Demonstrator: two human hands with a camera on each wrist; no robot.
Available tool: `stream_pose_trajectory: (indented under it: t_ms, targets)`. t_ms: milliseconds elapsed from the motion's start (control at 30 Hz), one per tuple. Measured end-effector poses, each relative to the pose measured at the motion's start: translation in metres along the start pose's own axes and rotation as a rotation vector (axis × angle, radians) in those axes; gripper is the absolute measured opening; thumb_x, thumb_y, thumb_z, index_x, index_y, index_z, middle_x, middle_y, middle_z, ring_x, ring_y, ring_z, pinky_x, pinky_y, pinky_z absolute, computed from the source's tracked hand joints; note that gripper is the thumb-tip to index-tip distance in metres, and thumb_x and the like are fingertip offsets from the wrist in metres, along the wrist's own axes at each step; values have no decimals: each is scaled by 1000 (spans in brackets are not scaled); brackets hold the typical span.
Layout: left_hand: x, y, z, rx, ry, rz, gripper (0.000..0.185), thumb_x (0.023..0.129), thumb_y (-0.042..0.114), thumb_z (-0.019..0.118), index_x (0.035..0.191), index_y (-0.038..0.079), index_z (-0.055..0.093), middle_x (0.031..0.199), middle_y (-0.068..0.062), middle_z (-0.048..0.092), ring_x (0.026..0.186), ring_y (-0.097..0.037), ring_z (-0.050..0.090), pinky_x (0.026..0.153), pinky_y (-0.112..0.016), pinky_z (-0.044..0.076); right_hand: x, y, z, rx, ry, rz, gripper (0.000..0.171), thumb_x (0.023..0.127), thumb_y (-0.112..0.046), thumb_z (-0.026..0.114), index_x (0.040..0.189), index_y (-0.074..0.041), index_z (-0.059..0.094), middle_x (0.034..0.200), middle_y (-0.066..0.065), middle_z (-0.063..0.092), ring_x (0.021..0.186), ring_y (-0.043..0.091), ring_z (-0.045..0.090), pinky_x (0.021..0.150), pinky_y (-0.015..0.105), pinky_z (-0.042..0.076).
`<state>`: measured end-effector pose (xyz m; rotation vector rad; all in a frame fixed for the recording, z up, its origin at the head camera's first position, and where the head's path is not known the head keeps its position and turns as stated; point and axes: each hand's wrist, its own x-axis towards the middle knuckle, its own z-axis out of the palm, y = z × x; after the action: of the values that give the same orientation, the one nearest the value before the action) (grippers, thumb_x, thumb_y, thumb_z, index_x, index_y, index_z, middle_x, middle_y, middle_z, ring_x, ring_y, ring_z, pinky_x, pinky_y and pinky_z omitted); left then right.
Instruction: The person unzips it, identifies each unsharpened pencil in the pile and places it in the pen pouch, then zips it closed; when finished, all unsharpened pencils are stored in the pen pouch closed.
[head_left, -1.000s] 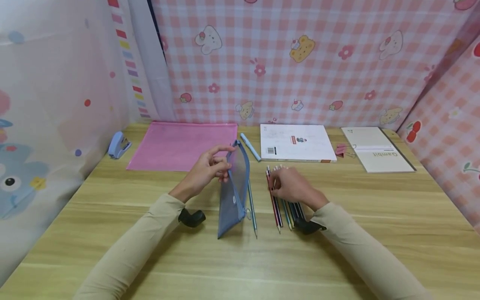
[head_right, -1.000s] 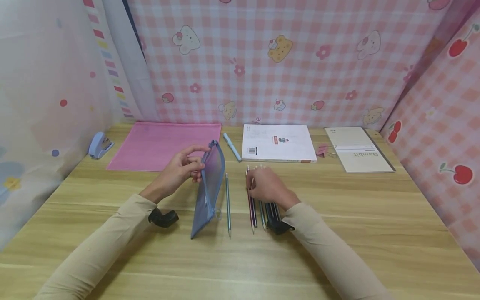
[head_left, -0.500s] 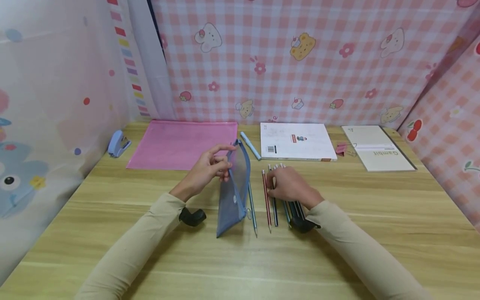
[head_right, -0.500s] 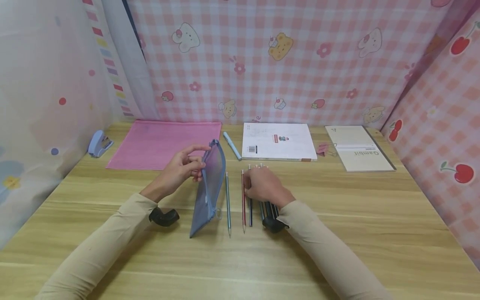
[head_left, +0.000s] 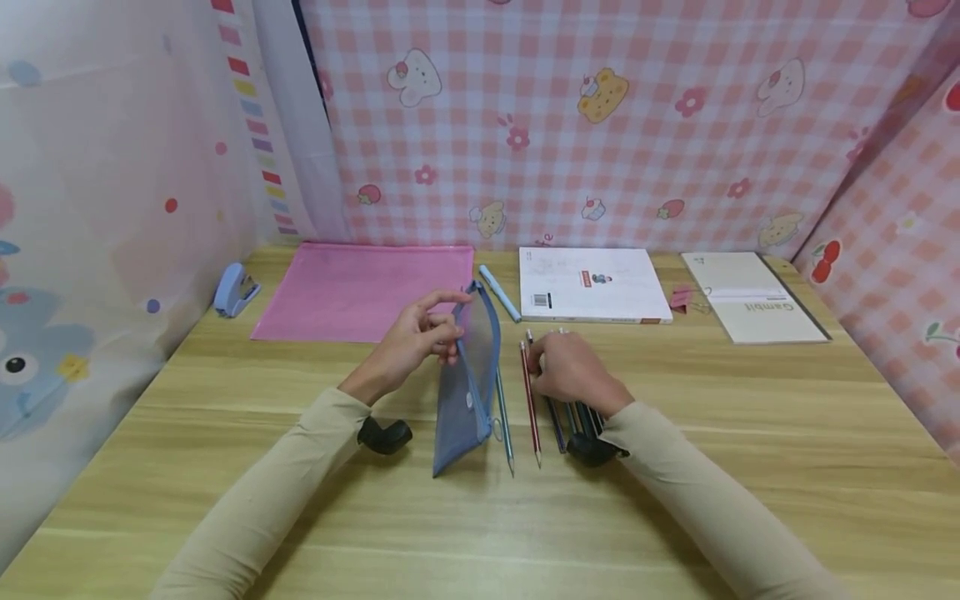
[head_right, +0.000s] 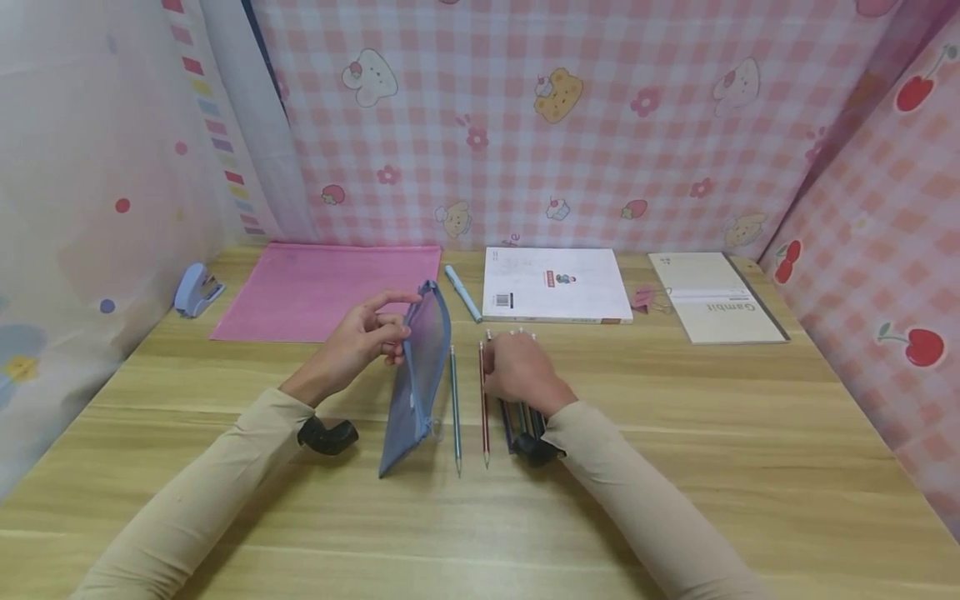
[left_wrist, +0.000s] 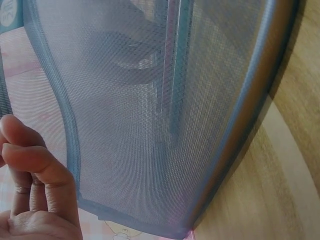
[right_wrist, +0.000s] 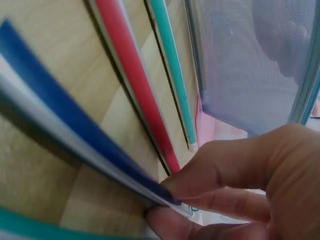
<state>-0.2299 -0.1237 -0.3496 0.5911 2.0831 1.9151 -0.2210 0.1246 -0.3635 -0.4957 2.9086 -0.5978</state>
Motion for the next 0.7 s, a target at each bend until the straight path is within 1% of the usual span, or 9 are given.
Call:
stream_pose_trajectory:
  t_ms: [133,200,300,367,433,500,600,667,700]
  targets:
    - [0,-1,-1,-3,0,-5,49,97,5,54,145,8,44,72,2,61,61,-13,59,58,-26,50,1,4,-3,74,6,6,12,73,-10,77,84,-12,76,86,9,69,65,15,50,55,22,40]
    - [0,-1,-1,-6,0,-6,49,97,5,54,145,7,43,73,2,61,61,-12,59,58,-25,49,1,6,-9,110,32,-5,15,74,-13,78,89,-12,78,94,11,73,66,14,53,58,23,41]
    - [0,0,0,-4,1,-8,50,97,4,53,145,6,43,72,2,61,61,-12,59,58,-25,49,-3,6,-21,174,69,-15,22,76,-15,77,98,-11,78,98,11,76,68,13,61,60,25,45]
    - [0,0,0,-5,3,-8,50,97,4,53,145,5,43,71,2,61,60,-12,59,58,-24,49,-6,4,-29,225,86,-14,25,78,-14,76,103,-9,77,92,11,77,67,14,65,59,25,46]
    - [0,0,1,-7,4,-7,50,97,4,53,146,5,42,71,2,60,60,-12,59,58,-24,49,-8,0,-37,277,105,-2,24,80,-13,74,104,-10,76,81,9,76,64,14,64,57,26,45]
    - [0,0,1,-10,4,-7,51,97,4,53,146,4,42,71,2,60,60,-12,59,57,-25,49,-11,-4,-43,323,132,4,23,81,-11,72,104,-11,75,75,8,75,61,14,61,56,26,43]
    - [0,0,2,-17,5,-5,51,96,3,53,146,3,41,70,2,59,60,-13,59,57,-26,49,-13,-10,-48,377,190,-11,24,81,-9,69,103,-14,74,73,8,74,59,14,58,56,27,41]
    - [0,-1,2,-21,4,-3,51,96,4,53,146,3,41,69,2,59,60,-13,58,57,-26,49,-13,-15,-51,410,234,-29,25,81,-8,67,104,-15,74,74,8,74,56,14,57,61,27,41]
    - [0,-1,3,-24,2,-1,51,97,4,53,146,3,41,69,2,59,60,-13,58,57,-26,49,-13,-17,-52,431,255,-38,26,81,-7,67,105,-14,74,74,8,74,55,13,55,60,27,40]
